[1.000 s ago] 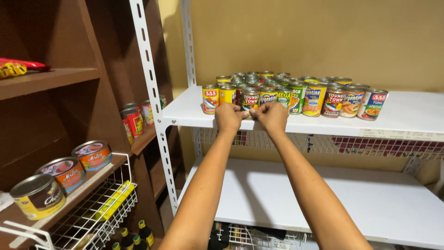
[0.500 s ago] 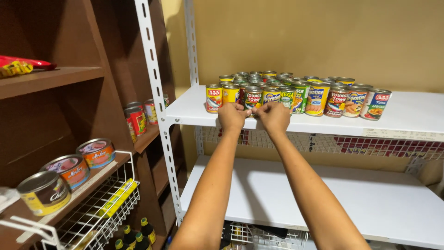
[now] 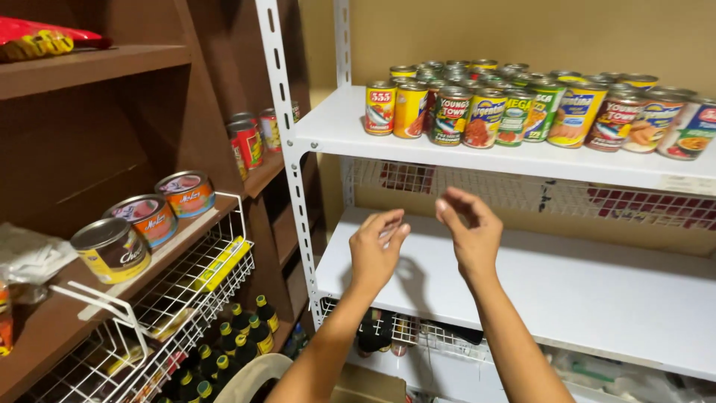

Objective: Taking various canned food items from a cardboard box on the floor and organizing them neatly onto a pantry shelf.

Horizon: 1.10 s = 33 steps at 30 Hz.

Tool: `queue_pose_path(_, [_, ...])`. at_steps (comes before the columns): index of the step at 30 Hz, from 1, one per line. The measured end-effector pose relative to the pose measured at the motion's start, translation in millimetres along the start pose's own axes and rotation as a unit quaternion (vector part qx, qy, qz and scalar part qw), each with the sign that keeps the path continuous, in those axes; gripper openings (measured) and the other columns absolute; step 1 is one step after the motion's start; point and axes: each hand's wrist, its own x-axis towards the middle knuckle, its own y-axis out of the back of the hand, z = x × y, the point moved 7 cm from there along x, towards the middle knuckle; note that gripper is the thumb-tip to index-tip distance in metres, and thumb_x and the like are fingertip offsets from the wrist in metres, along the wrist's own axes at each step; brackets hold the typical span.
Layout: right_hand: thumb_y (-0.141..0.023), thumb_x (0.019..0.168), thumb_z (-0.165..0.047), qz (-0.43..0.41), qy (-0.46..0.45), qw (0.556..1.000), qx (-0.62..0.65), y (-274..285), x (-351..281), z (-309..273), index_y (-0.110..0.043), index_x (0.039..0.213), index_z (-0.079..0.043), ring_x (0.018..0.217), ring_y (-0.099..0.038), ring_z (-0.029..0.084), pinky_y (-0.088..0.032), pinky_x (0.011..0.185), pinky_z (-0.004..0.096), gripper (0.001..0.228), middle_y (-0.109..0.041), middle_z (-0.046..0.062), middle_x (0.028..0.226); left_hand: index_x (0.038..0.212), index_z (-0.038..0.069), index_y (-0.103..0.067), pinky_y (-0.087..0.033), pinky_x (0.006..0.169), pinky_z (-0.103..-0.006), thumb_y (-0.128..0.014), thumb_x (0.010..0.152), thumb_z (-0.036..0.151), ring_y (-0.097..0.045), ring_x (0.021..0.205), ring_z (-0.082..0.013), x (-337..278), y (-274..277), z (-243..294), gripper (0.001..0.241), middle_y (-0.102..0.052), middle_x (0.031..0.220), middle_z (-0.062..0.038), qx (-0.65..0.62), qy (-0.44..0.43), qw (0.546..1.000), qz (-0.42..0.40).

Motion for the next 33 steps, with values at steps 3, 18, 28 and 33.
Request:
queue_pose_path(3, [-0.074, 0.091, -0.005, -0.017, -0.045, 0.999, -0.004, -3, -29, 18, -0.069, 0.12, 0.003, 0.098, -0.07, 0.014, -0.062, 0.087, 0.03, 0.031, -0.073, 0.009, 0.109, 0.117, -0.001, -0.071, -0.065, 0.091, -0.0313, -0.074, 0.089, 0.004, -0.075, 0.107, -0.0213, -25, 10, -10, 0.028, -0.072, 0.115, -0.013, -0.017, 0.044, 0.999, -0.011])
queue_pose_path(18, [-0.075, 0.087, -0.01, -0.25, -0.257, 0.907, -0.219, -12, -314, 271, -0.07, 0.128, -0.007, 0.097, -0.07, 0.013, -0.056, 0.08, 0.03, 0.041, -0.074, 0.006, 0.112, 0.11, -0.001, -0.073, -0.053, 0.059, -0.0293, -0.071, 0.097, 0.015, -0.065, 0.069, -0.0147, -394, 149, -421, 0.021, -0.07, 0.082, -0.004, -0.426, 0.359, 0.789, 0.259])
queue_pose_path(28, [-0.078, 0.079, -0.023, -0.34, -0.373, 0.807, -0.307, -35, -474, 376, -0.063, 0.131, -0.012, 0.097, -0.075, 0.028, -0.061, 0.083, 0.04, 0.056, -0.067, 0.015, 0.123, 0.112, 0.012, -0.071, -0.039, 0.041, -0.0298, -0.065, 0.095, 0.013, -0.05, 0.047, -0.0142, -612, 258, -468, 0.018, -0.061, 0.065, -0.004, -0.069, 0.576, 0.745, 0.329])
queue_pose_path(33, [-0.074, 0.086, -0.03, -0.486, -0.388, 0.705, -0.341, -64, -523, 413, -0.058, 0.138, -0.014, 0.096, -0.07, 0.037, -0.057, 0.081, 0.047, 0.056, -0.067, 0.016, 0.124, 0.111, 0.006, -0.069, -0.048, 0.05, -0.0328, -0.065, 0.092, 0.008, -0.06, 0.058, -0.0176, -628, 279, -428, 0.019, -0.066, 0.073, -0.003, -0.002, 0.603, 0.728, 0.327])
